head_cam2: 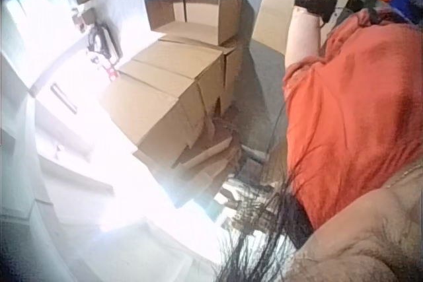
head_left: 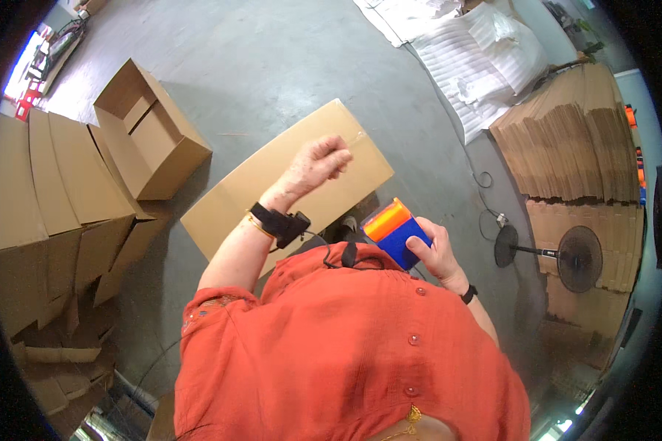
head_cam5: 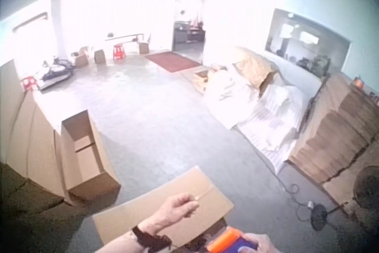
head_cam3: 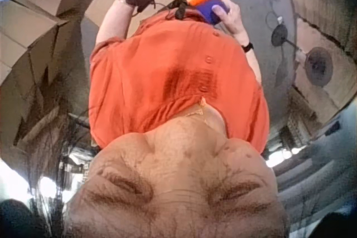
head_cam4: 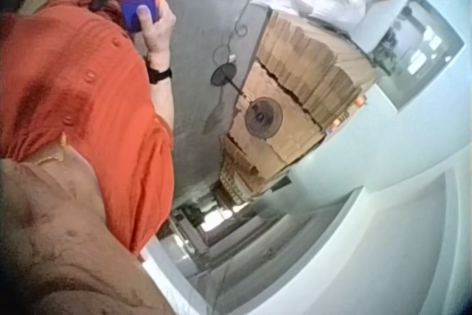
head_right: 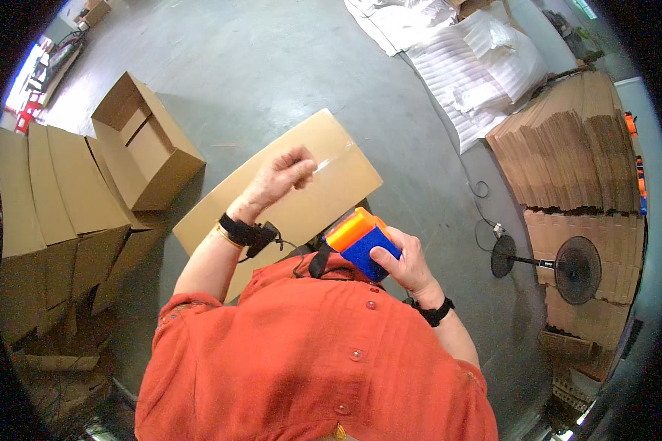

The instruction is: Use a handheld tape dispenser to seal the seams of cardboard boxes.

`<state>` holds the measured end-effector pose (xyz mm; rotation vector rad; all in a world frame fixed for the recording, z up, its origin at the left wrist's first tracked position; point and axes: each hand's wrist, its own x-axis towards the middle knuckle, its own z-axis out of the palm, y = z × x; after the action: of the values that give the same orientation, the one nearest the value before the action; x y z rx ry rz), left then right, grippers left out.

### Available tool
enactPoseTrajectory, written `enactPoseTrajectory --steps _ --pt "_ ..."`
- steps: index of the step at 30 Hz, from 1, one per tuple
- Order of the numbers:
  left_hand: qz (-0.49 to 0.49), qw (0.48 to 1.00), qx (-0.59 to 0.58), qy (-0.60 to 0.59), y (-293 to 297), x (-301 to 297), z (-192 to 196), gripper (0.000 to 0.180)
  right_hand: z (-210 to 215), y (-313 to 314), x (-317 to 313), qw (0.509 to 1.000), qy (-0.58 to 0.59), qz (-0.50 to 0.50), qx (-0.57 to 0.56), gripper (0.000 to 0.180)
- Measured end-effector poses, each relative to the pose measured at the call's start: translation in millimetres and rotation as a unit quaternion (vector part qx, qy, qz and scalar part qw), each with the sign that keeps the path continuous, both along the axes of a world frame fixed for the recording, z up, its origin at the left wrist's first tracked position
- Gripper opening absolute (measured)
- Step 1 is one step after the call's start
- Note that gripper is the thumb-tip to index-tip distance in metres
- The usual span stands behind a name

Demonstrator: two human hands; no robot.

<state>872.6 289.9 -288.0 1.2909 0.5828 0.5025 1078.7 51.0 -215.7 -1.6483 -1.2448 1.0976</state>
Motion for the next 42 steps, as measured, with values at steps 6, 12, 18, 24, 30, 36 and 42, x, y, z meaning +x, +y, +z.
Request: enactPoseTrajectory --steps 6,12,18,24,30,36,42 --pt "0.047 0.997 0.042 0.033 68 -21 1 0.015 -11 -20 14 0.998 -0.037 -0.002 -0.052 0.053" --pt "0.112 0.984 0.088 0.109 162 -59 -16 0.013 -48 -69 37 0.991 -0.067 -0.04 -0.109 0.048" --pt "0.066 0.976 0.066 0.198 205 -41 -71 0.017 -91 -61 30 0.981 0.029 -0.084 -0.172 0.047" --pt "0.039 0.965 0.034 0.256 226 -36 -178 0.019 -166 -45 28 0.978 0.061 -0.095 -0.177 0.053" --pt "0.028 0.957 0.008 0.288 253 -10 -297 0.019 -265 -29 53 0.977 0.034 -0.114 -0.176 0.06" --pt "0.033 0.954 -0.005 0.299 286 4 -383 0.02 -332 15 69 0.986 -0.004 -0.094 -0.135 0.063" --pt "0.021 0.948 0.004 0.317 306 6 -439 0.022 -388 27 76 0.988 -0.001 -0.083 -0.133 0.069"
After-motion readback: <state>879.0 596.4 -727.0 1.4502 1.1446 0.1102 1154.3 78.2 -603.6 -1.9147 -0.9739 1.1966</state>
